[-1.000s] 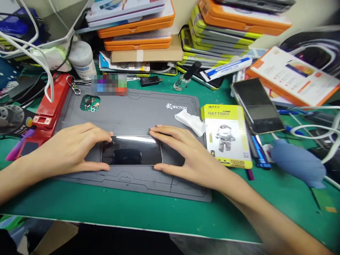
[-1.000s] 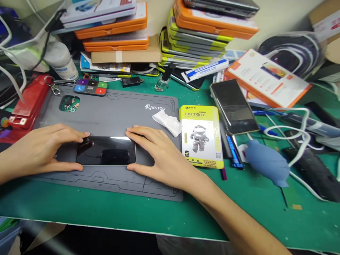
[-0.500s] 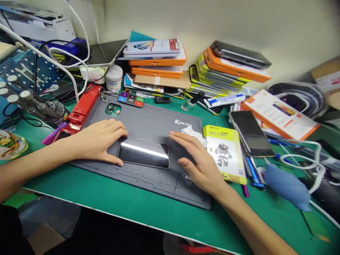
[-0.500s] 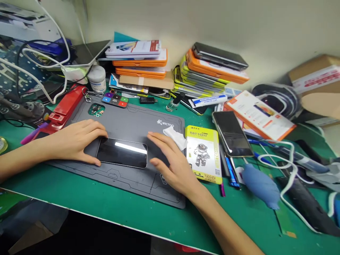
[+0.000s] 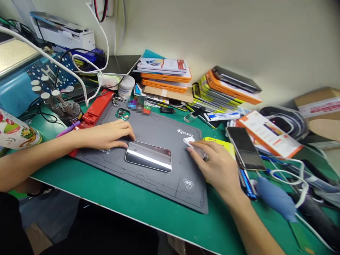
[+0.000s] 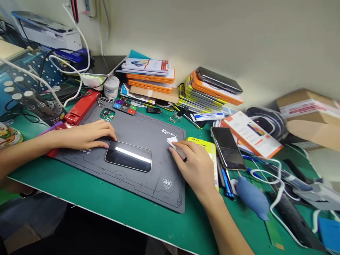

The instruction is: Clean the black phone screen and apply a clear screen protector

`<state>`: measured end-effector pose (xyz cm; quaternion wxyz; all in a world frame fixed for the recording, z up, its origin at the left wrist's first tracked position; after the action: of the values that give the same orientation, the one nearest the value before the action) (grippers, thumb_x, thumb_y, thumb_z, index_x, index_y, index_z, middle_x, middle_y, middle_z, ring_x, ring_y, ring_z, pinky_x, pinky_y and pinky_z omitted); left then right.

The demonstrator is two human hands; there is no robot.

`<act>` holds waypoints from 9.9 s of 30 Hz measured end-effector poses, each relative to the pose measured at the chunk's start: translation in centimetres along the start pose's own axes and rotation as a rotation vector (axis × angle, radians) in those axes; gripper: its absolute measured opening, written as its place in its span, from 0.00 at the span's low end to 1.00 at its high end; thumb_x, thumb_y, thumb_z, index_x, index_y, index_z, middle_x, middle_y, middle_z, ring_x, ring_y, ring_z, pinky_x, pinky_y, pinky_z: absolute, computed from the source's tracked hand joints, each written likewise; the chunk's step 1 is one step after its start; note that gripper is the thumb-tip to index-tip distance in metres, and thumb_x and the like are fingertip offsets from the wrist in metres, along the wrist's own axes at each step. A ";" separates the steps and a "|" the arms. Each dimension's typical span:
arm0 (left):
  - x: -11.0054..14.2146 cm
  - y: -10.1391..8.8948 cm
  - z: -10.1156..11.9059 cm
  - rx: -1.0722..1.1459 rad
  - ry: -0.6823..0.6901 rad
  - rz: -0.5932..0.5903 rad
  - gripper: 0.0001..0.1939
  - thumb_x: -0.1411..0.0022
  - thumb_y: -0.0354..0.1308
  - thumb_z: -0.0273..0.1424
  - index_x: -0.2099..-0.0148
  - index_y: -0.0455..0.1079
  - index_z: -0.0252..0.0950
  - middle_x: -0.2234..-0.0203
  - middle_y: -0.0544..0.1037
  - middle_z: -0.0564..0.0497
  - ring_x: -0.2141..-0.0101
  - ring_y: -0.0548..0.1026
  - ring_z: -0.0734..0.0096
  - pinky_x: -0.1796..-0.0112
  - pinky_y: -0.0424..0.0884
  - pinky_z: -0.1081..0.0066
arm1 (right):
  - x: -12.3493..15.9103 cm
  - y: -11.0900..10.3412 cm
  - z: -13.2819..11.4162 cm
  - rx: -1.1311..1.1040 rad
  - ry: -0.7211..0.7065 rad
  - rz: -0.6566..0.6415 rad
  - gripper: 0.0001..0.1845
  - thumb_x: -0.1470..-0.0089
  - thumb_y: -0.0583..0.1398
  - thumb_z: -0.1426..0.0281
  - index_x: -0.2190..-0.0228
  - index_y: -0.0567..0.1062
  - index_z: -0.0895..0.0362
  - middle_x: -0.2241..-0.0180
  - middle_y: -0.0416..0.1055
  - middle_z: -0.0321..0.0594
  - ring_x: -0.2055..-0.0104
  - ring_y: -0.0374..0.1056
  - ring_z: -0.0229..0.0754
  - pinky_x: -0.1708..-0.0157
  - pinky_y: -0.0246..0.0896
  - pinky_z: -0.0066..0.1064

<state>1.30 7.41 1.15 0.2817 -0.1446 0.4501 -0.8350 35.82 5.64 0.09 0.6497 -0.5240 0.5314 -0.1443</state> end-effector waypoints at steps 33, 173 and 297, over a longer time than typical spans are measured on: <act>-0.3 0.4 -0.2 -0.006 -0.155 0.069 0.22 0.24 0.62 0.52 0.47 0.77 0.39 0.47 0.79 0.45 0.42 0.72 0.55 0.40 0.66 0.61 | -0.4 0.0 -2.5 -0.208 0.032 0.093 0.08 0.28 0.63 0.67 0.55 0.85 0.49 0.58 0.86 0.45 0.55 0.82 0.54 0.52 0.77 0.50; -3.3 -1.2 -2.2 0.092 -0.232 0.087 0.22 0.23 0.52 0.45 0.54 0.86 0.43 0.52 0.89 0.54 0.46 0.83 0.62 0.35 0.68 0.65 | 3.6 -1.8 -11.6 -0.108 -0.198 -0.089 0.25 0.27 0.60 0.76 0.33 0.76 0.54 0.49 0.82 0.48 0.43 0.80 0.55 0.34 0.75 0.66; -3.4 -0.9 -2.3 0.046 -0.184 0.010 0.14 0.30 0.60 0.45 0.56 0.82 0.43 0.55 0.88 0.51 0.49 0.81 0.61 0.47 0.71 0.66 | -0.7 1.1 -11.7 -0.192 -0.097 -0.136 0.20 0.23 0.56 0.69 0.39 0.82 0.52 0.46 0.84 0.49 0.39 0.80 0.56 0.34 0.74 0.62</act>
<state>2.61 11.42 0.63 0.3292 -0.2121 0.4038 -0.8268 25.31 0.40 0.87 0.6100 -0.6252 0.4740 -0.1111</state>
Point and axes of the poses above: each hand's wrist, its own x-axis away from the middle knuckle, its own y-axis out of the palm, z = x × y, the point moved 7 cm from there along -x, towards the middle knuckle
